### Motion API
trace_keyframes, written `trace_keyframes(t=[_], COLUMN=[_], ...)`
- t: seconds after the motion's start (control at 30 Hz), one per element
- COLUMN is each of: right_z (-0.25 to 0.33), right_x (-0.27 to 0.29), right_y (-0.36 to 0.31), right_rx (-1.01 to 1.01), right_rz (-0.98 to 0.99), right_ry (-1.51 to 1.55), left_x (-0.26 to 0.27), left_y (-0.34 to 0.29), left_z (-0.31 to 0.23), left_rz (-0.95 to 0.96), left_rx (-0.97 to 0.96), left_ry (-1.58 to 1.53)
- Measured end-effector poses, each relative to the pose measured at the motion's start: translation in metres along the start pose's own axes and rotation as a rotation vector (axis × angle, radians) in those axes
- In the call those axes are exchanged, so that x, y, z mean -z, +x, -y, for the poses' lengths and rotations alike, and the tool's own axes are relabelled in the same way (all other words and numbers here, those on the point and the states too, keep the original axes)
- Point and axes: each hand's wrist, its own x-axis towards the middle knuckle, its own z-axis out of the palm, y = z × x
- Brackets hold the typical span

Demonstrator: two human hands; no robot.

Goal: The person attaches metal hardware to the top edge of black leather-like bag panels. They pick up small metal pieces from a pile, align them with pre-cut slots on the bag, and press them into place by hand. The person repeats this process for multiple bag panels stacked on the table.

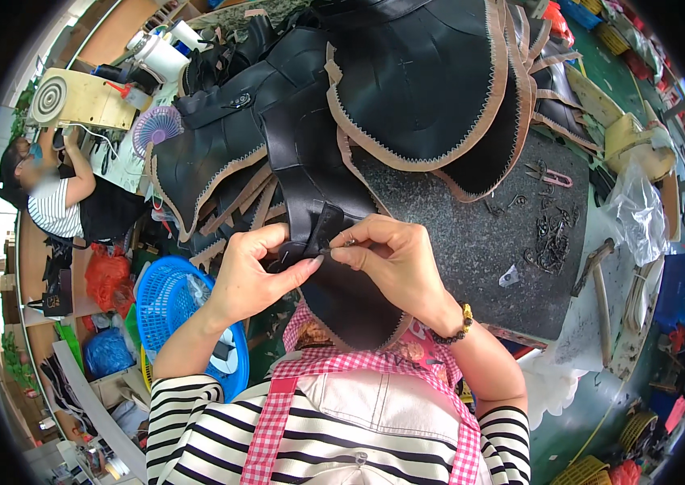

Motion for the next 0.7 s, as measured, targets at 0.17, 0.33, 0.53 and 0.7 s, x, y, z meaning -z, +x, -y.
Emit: trace_keyframes(t=[0.17,0.33,0.53,0.7], right_z=[0.009,0.012,0.017,0.023], right_x=[0.001,0.003,0.006,0.015], right_y=[-0.003,-0.002,-0.004,-0.007], right_rx=[0.061,-0.009,-0.180,-0.185], right_rz=[0.002,0.061,0.041,0.062], right_ry=[-0.131,-0.161,-0.020,0.027], left_x=[0.000,-0.011,-0.017,-0.011], left_y=[0.004,0.007,0.006,0.008], left_z=[-0.010,0.002,-0.007,-0.009], left_rz=[0.013,-0.083,-0.108,-0.024], left_rx=[0.054,-0.037,-0.139,-0.039], left_ry=[0.162,0.119,0.153,0.222])
